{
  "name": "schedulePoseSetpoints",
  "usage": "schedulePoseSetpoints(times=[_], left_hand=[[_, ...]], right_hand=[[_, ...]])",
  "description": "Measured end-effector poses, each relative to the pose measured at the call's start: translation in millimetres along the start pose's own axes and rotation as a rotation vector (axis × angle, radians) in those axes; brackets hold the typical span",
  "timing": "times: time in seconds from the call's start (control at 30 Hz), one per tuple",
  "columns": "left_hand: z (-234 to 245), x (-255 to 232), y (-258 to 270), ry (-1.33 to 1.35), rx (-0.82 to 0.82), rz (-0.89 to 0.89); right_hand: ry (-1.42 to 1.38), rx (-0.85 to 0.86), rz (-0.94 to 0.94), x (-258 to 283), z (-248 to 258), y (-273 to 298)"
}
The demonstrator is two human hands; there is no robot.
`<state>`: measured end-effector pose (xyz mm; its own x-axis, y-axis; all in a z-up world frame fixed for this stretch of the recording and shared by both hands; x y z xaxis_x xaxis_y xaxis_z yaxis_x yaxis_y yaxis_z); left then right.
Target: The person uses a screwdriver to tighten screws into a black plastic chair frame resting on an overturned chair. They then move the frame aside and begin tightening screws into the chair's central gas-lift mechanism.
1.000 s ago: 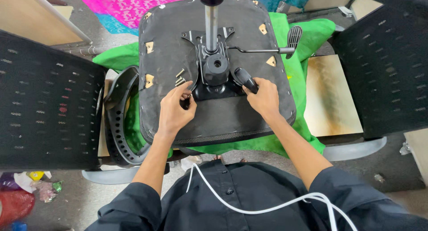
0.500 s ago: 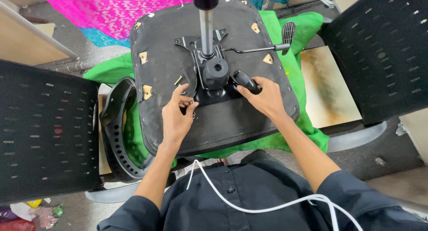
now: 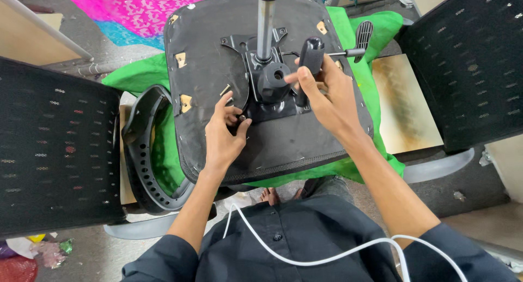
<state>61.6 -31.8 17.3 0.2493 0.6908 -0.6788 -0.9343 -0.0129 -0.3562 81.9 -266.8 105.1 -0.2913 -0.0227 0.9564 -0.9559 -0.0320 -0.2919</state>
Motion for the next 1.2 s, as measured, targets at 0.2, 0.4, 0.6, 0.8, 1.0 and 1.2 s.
schedulePoseSetpoints(times=[0.2, 0.4, 0.6, 0.8, 1.0, 1.2], left_hand=[[-5.6, 9.7, -1.9, -0.012, 0.006, 0.048], [-7.8, 11.4, -1.1, 0.015, 0.023, 0.05], [-8.2, 13.2, -2.0, 0.004, 0.054, 0.054], [-6.4, 9.9, -1.5, -0.012, 0.023, 0.005], [-4.5, 6.6, -1.4, -0.008, 0.019, -0.004], [-3.2, 1.6, -1.6, 0.044, 0.023, -0.012]], right_hand=[[0.072, 0.075, 0.131, 19.0, -37.5, -14.6], [-0.037, 0.143, 0.136, 14.0, -58.9, -19.3], [0.031, 0.155, 0.169, 13.9, -63.3, -19.6], [0.126, 0.183, 0.116, 13.1, -62.6, -24.3], [0.065, 0.23, 0.146, 14.5, -64.3, -22.8], [0.094, 0.224, 0.156, 13.2, -60.6, -22.1]])
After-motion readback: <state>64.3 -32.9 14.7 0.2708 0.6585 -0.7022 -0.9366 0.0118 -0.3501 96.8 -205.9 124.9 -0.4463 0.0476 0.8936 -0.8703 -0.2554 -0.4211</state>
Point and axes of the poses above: each hand's wrist, its own y-axis away from the middle knuckle, its own z-axis out of the back of the hand, x = y × z, the point moved 7 cm from there along -y, towards the middle knuckle, and after that the axes turned 12 degrees about -y, right-handed, at the moved point
